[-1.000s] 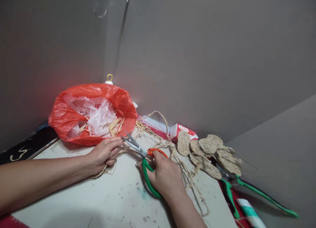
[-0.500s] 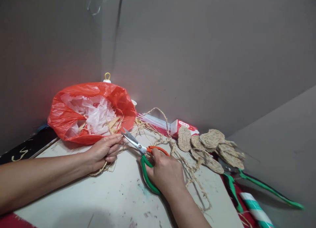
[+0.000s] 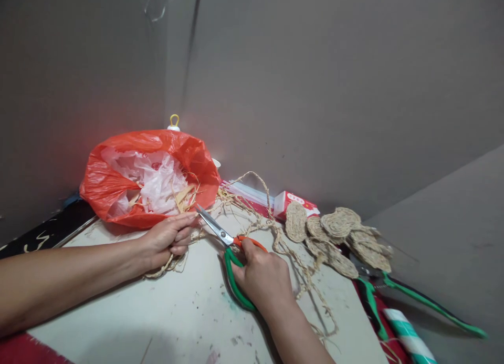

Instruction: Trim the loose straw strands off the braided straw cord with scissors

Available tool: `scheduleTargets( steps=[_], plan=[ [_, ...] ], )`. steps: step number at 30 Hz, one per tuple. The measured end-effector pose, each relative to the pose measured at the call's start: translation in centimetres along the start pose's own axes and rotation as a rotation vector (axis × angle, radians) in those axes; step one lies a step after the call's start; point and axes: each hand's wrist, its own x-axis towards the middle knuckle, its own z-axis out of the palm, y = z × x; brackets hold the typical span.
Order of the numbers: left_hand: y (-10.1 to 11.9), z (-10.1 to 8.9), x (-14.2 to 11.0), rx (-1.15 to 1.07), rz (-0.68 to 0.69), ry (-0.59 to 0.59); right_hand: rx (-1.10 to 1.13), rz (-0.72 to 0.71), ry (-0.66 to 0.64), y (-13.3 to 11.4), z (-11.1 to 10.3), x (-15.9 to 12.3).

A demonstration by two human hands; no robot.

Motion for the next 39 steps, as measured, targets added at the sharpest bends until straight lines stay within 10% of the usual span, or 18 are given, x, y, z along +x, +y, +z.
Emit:
scheduleTargets(
  steps=[9,17,22,39],
  plan=[
    [0.4,-0.2,0.1,-0.008,0.010,-0.027,0.233,0.152,-0.014,0.3,0.2,0.2],
    [0.3,0.2,-0.5,0.013,-0.078,-0.171,1.205,0.540,-0.049,-0.7,-1.7,1.0],
    [-0.4,0.9,-1.7,0.111,-0.150,-0.357,1.677,0.540,-0.138,-2.9,-2.8,1.0],
    [-0.8,1.1,-2.3,0.195,-0.285,-0.433,1.883,0.593,-0.168,-3.2,-2.5,1.0]
  ],
)
